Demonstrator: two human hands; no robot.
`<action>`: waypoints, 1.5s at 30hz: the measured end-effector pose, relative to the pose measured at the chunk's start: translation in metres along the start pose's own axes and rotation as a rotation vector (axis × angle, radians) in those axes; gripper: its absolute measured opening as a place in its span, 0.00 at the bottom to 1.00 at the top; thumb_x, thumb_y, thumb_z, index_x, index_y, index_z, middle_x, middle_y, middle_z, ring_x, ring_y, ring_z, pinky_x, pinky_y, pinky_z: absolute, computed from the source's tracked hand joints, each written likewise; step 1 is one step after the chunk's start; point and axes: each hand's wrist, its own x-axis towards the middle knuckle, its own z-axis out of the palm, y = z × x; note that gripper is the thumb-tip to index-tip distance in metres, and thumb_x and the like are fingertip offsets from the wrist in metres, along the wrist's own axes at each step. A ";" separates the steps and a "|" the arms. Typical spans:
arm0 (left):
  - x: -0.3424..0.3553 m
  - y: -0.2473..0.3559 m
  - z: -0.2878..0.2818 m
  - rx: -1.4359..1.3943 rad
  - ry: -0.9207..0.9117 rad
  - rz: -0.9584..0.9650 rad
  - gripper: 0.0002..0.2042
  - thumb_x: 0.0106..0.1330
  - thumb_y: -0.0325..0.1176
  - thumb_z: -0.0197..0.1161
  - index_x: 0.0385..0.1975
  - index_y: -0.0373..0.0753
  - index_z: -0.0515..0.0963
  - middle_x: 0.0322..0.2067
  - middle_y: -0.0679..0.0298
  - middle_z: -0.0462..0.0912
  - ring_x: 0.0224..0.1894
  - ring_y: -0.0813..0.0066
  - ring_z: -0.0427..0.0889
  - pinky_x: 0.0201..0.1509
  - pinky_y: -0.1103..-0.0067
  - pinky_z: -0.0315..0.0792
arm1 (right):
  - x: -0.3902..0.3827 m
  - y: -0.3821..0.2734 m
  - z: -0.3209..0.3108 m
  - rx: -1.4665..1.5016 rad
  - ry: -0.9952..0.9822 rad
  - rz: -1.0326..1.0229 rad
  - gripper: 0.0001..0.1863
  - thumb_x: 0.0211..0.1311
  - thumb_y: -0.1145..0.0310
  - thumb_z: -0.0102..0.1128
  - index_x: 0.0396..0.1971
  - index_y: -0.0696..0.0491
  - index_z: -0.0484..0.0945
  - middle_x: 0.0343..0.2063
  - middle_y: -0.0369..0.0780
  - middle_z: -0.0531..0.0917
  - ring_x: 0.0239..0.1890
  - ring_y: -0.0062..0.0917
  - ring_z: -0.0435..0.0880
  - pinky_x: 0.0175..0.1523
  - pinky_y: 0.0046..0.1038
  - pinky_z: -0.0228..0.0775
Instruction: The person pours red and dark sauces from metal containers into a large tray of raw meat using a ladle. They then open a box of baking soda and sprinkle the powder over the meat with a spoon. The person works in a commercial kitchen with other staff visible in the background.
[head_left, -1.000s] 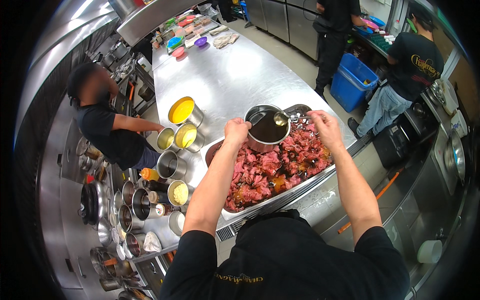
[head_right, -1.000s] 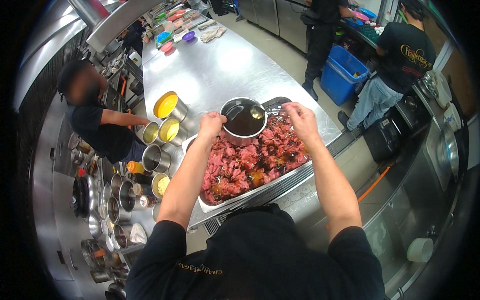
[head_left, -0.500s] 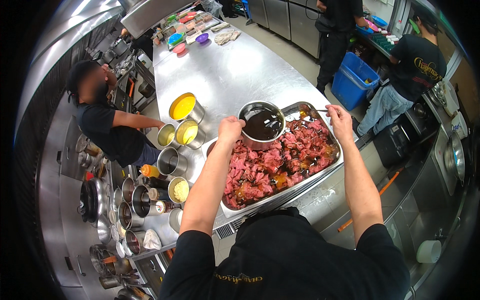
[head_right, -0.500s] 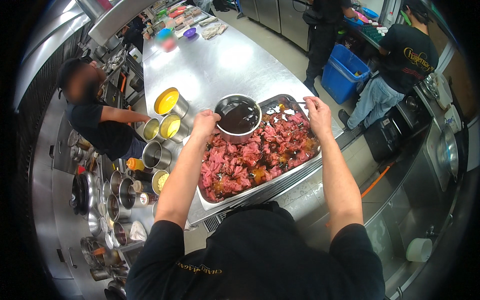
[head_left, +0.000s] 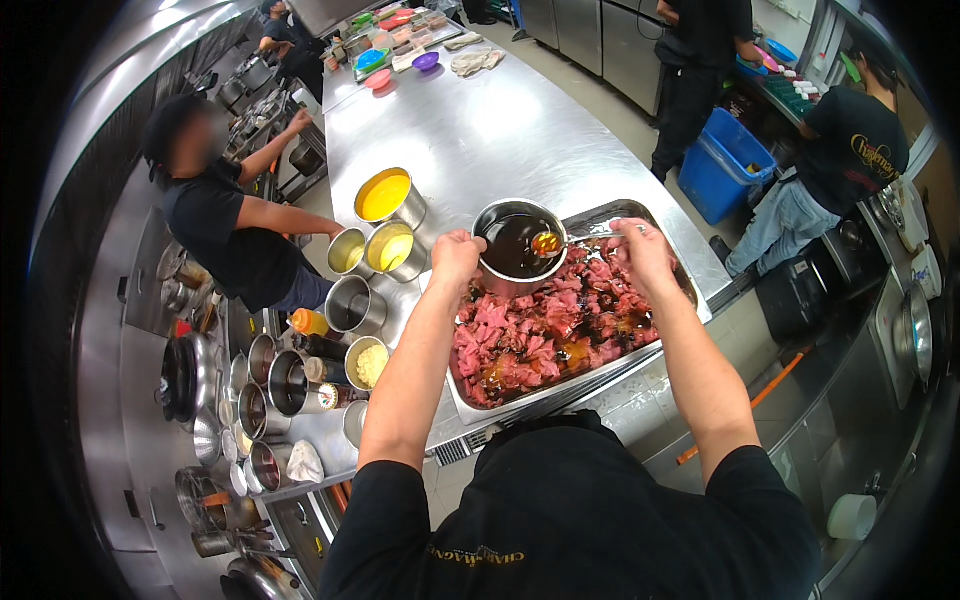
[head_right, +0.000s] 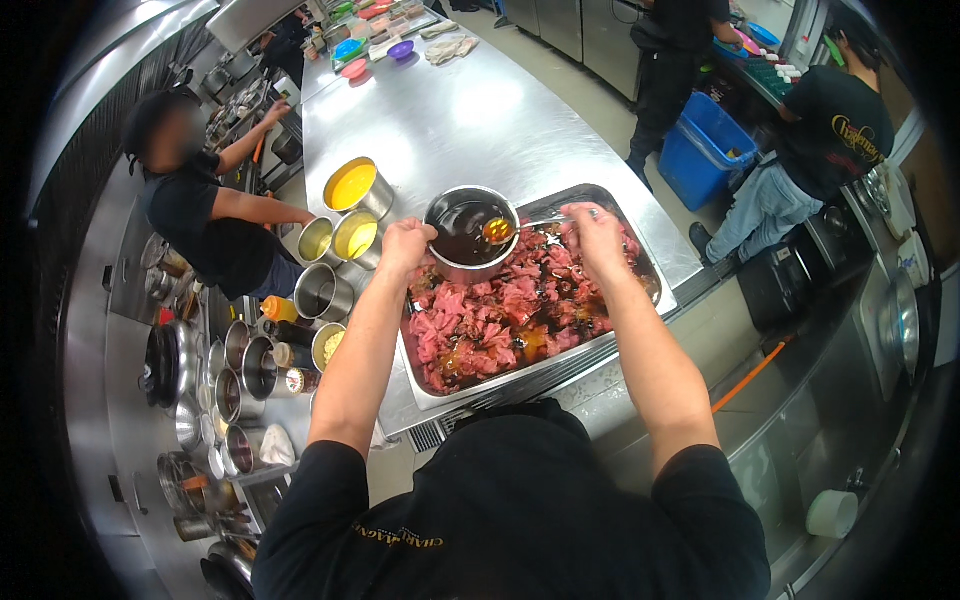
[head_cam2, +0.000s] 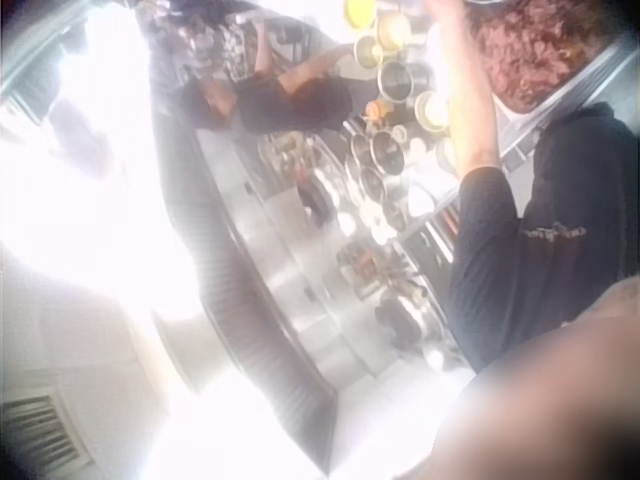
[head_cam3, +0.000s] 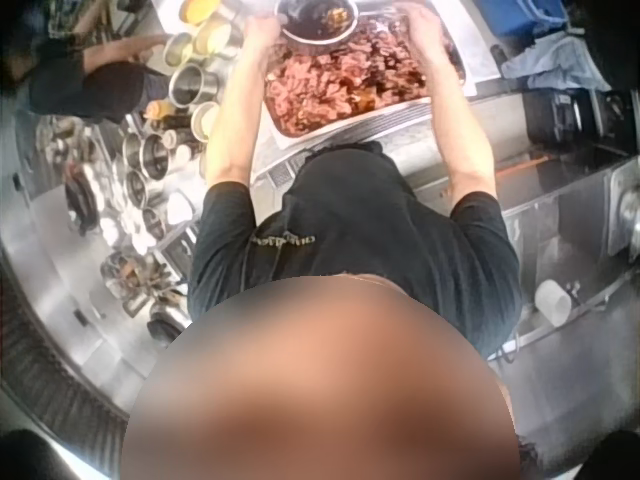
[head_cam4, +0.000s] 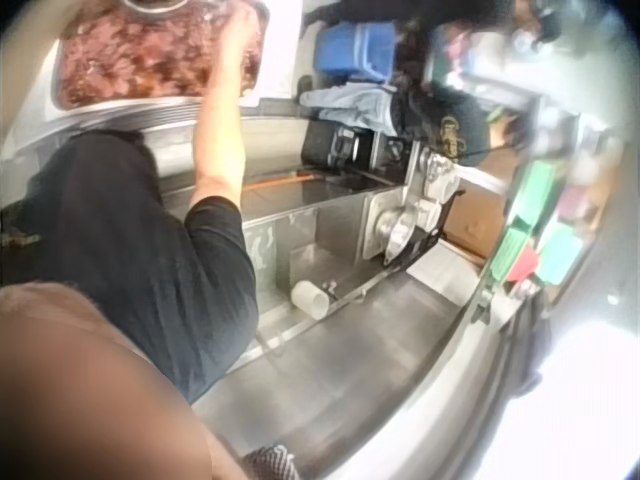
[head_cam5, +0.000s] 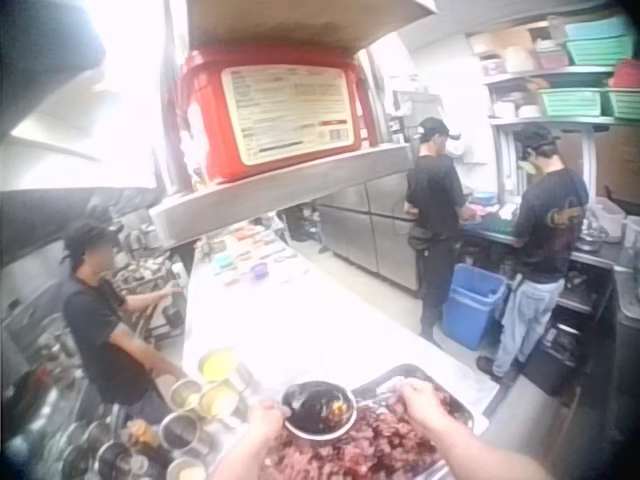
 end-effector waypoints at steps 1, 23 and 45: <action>0.001 -0.005 -0.006 -0.012 0.007 -0.006 0.09 0.59 0.26 0.64 0.19 0.39 0.72 0.18 0.68 0.72 0.17 0.75 0.71 0.20 0.74 0.74 | 0.001 -0.004 0.000 0.028 0.022 0.006 0.09 0.70 0.66 0.57 0.40 0.54 0.81 0.21 0.34 0.80 0.17 0.11 0.69 0.20 0.17 0.58; 0.001 -0.012 -0.036 -0.013 0.019 -0.012 0.11 0.56 0.28 0.65 0.16 0.36 0.71 0.16 0.64 0.74 0.17 0.72 0.74 0.19 0.72 0.73 | -0.008 0.015 0.033 -0.080 0.000 -0.056 0.09 0.71 0.66 0.58 0.41 0.56 0.82 0.23 0.36 0.83 0.18 0.13 0.71 0.22 0.17 0.61; 0.012 -0.019 -0.043 0.018 -0.024 -0.024 0.10 0.56 0.29 0.65 0.17 0.36 0.72 0.17 0.63 0.76 0.18 0.71 0.75 0.21 0.72 0.74 | -0.012 0.011 0.034 -0.073 0.066 -0.091 0.10 0.70 0.67 0.57 0.39 0.57 0.81 0.21 0.36 0.81 0.16 0.13 0.70 0.19 0.17 0.59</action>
